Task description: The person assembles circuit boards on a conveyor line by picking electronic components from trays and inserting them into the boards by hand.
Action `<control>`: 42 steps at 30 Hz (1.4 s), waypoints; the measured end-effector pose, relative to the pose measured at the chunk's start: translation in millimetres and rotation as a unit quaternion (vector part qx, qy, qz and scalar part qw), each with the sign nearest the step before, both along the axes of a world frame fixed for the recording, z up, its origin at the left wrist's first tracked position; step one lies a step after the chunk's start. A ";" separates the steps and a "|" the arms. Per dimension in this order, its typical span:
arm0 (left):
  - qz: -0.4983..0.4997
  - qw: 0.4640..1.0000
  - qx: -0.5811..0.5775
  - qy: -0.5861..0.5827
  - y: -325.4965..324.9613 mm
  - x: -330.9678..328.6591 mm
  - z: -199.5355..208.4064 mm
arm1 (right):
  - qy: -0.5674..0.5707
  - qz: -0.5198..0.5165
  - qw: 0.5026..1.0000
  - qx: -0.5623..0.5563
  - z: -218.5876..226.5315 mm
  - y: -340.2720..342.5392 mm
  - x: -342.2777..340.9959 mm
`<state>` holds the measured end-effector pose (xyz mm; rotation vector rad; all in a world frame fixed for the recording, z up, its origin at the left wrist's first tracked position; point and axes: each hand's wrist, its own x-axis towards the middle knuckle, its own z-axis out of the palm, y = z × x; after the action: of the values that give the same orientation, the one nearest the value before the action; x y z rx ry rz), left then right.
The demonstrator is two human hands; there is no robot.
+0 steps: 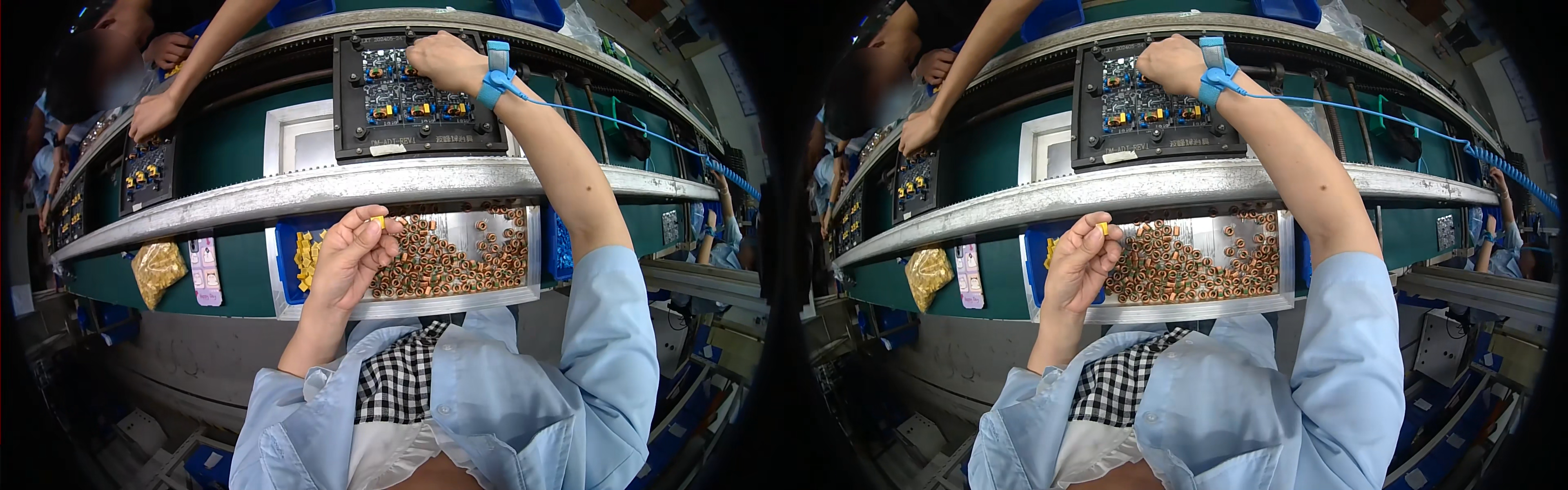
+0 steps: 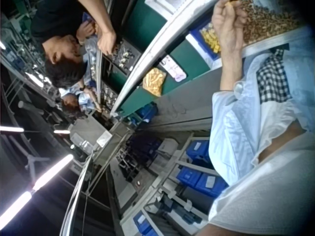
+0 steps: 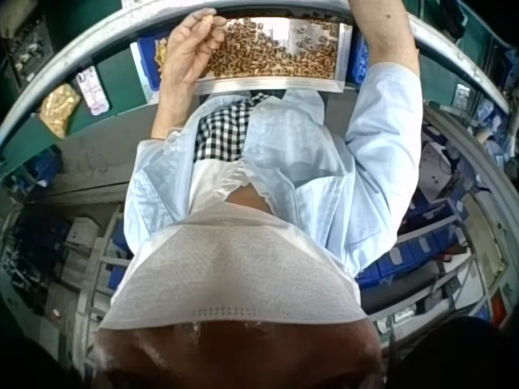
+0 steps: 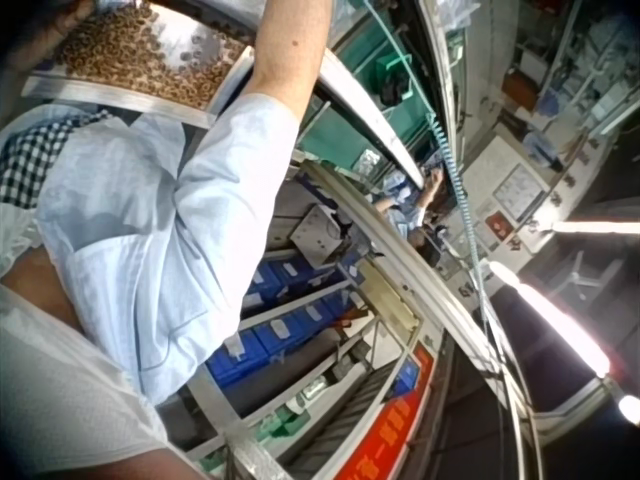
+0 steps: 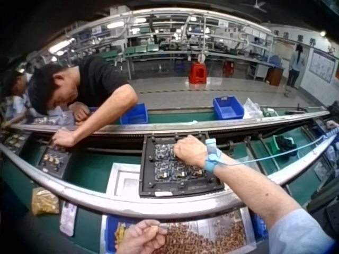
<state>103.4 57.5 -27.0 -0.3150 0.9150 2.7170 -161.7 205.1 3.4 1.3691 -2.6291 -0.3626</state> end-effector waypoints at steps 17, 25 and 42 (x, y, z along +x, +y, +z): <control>0.105 0.994 -0.021 0.010 -6.9 -36.5 16.1 | -0.298 0.172 0.867 -0.362 43.9 -6.7 123.8; 0.087 0.994 0.024 0.065 -13.4 -37.9 -8.6 | -0.333 0.146 0.859 -0.361 33.3 -11.5 132.0; 0.108 0.990 -0.032 0.080 -8.9 -42.2 -5.3 | -0.077 -0.023 0.985 -0.151 6.0 -45.8 0.6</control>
<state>61.2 48.6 -32.3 -0.2215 1.0710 2.9503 -161.2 159.3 9.3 1.2838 -2.6985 0.1389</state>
